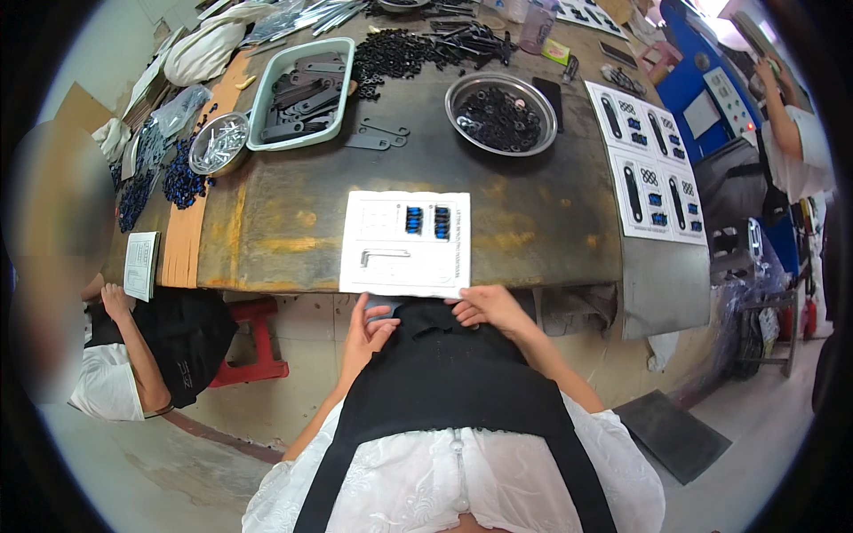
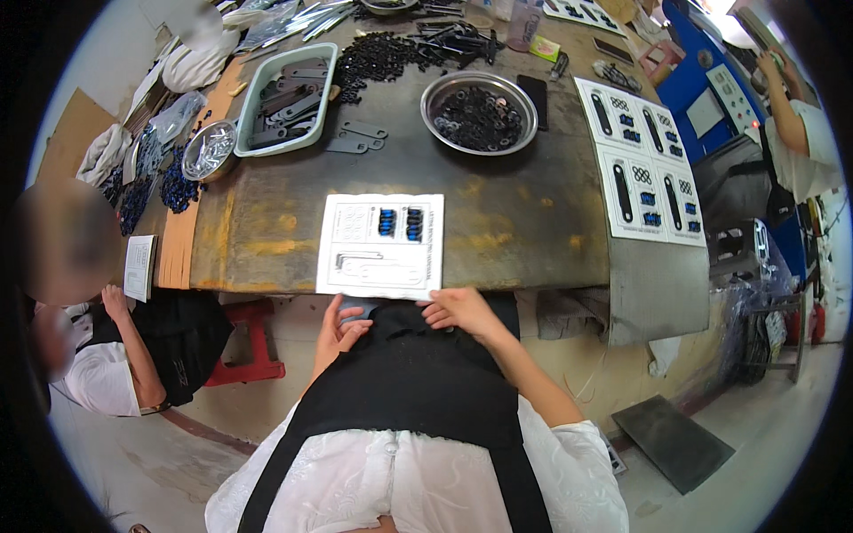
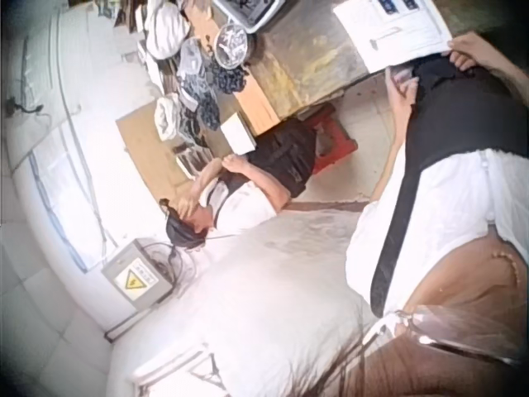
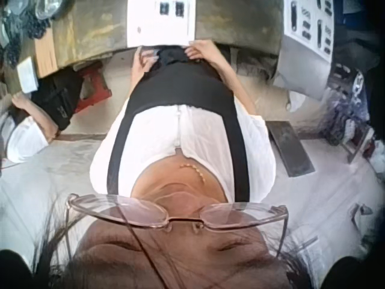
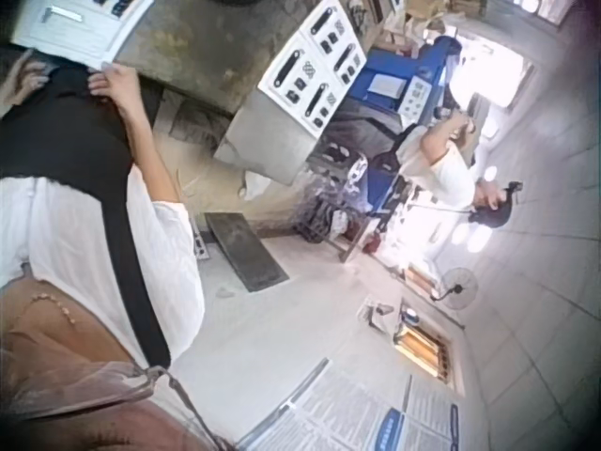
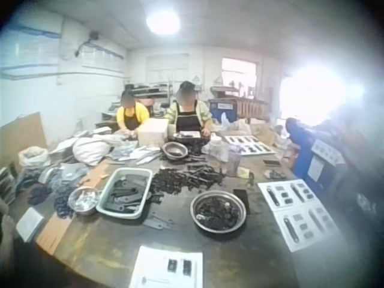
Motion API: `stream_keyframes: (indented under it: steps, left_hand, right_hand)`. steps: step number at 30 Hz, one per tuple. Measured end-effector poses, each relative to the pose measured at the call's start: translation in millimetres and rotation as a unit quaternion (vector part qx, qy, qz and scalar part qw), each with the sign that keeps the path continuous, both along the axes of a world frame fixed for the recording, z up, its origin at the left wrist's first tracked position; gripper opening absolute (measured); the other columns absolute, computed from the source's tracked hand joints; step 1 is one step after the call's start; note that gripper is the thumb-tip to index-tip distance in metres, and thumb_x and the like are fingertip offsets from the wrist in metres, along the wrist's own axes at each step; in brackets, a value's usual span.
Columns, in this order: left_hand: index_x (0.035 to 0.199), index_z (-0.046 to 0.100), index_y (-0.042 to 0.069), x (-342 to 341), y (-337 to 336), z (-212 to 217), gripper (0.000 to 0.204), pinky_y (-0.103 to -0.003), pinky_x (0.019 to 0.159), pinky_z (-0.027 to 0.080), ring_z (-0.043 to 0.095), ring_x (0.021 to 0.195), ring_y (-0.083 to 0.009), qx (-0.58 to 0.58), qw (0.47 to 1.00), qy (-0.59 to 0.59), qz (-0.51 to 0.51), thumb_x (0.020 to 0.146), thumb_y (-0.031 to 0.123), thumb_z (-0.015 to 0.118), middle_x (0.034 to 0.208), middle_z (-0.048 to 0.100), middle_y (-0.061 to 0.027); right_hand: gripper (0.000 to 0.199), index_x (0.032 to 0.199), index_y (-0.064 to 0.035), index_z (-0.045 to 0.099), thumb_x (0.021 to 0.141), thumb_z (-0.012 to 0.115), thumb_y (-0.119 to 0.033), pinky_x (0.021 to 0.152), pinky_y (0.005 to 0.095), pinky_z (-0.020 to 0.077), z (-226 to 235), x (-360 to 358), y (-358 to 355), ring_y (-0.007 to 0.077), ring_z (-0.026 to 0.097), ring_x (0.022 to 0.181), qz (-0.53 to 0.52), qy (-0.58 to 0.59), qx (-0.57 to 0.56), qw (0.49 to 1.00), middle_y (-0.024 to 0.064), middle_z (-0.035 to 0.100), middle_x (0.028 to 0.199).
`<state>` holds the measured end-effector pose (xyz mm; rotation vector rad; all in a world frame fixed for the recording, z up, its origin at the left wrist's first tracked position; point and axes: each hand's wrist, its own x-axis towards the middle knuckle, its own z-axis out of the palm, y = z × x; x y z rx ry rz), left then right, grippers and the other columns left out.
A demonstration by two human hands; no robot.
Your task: The person assembles lock components by placing black rings and a metal handle onto white cardboard backings. They pick up parts from bowls and trays, arrange them on the backings, and stack completed units on the table.
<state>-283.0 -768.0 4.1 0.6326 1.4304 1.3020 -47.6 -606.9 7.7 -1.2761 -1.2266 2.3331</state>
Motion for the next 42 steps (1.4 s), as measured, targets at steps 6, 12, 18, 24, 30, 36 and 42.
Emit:
stream_keyframes:
  steps: [6,12,18,24,30,36,42]
  left_hand:
    - [0.148,0.042,0.0,-7.4,34.9,8.3,0.049,-0.032,0.094,0.052,0.067,0.108,-0.0233,0.018,0.961,0.05,-0.271,0.102,0.009,0.056,0.122,0.063,-0.016]
    - [0.129,0.061,0.006,-27.9,169.5,68.0,0.039,-0.04,0.095,0.049,0.063,0.11,-0.0333,0.108,0.855,0.425,-0.278,0.099,0.03,0.062,0.119,0.064,-0.0165]
    - [0.127,0.062,0.004,-138.1,317.8,7.6,0.042,-0.044,0.096,0.05,0.061,0.113,-0.0373,0.118,0.674,0.715,-0.144,0.091,0.024,0.069,0.132,0.06,-0.0138]
    - [0.094,0.061,0.008,-130.2,341.6,4.3,0.022,-0.042,0.077,0.051,0.067,0.085,-0.0283,0.106,0.51,0.827,-0.213,0.084,0.025,0.071,0.093,0.062,-0.0113]
    - [0.088,0.059,0.01,-155.7,341.2,-16.6,0.004,-0.035,0.064,0.054,0.068,0.078,-0.0226,0.142,0.467,0.86,-0.145,0.089,0.012,0.056,0.084,0.06,-0.0072]
    - [0.123,0.065,0.006,-139.1,266.9,46.9,0.031,-0.035,0.074,0.055,0.068,0.086,-0.0268,0.247,0.721,0.636,0.123,0.094,-0.002,0.057,0.099,0.067,-0.0112]
    - [0.118,0.066,0.004,-170.4,168.5,-0.2,0.021,-0.024,0.07,0.056,0.06,0.081,-0.0102,0.107,0.943,0.171,0.265,0.096,0.003,0.064,0.096,0.059,-0.001]
  right_hand:
    - [0.039,0.101,0.0071,0.07,0.103,0.059,-0.03,0.066,0.0263,0.0586,8.8,60.5,19.4,0.0143,0.069,0.072,-0.098,-0.062,0.043,0.992,0.0117,0.071,0.086]
    - [0.039,0.099,0.0069,0.07,0.103,0.06,-0.031,0.064,0.026,0.0582,7.3,81.2,27.4,0.0145,0.069,0.07,-0.124,-0.084,0.058,0.987,0.0114,0.071,0.084]
    - [0.041,0.097,0.0067,0.074,0.103,0.058,-0.031,0.062,0.0269,0.0574,4.4,81.5,20.6,0.0162,0.07,0.065,-0.086,-0.131,0.104,0.982,0.0125,0.073,0.079]
    - [0.03,0.1,0.0011,0.076,0.102,0.056,-0.022,0.066,0.0268,0.0563,26.6,112.9,11.5,0.0132,0.071,0.072,-0.16,-0.238,0.205,0.936,0.0098,0.075,0.082]
    - [0.024,0.107,-0.0009,0.073,0.1,0.058,-0.018,0.072,0.0284,0.0551,87.8,21.7,57.1,0.0168,0.071,0.077,-0.058,-0.104,0.347,0.93,0.0115,0.074,0.089]
    - [0.033,0.123,-0.0029,0.063,0.092,0.052,-0.005,0.096,0.0435,0.0503,33.2,-138.8,138.0,0.0377,0.061,0.113,0.094,-0.077,0.638,0.761,0.021,0.065,0.121]
    - [0.045,0.127,-0.0056,0.059,0.084,0.068,-0.012,0.1,0.0447,0.0487,-28.5,-258.1,224.4,0.036,0.055,0.124,0.009,-0.218,0.759,0.614,0.0177,0.06,0.133]
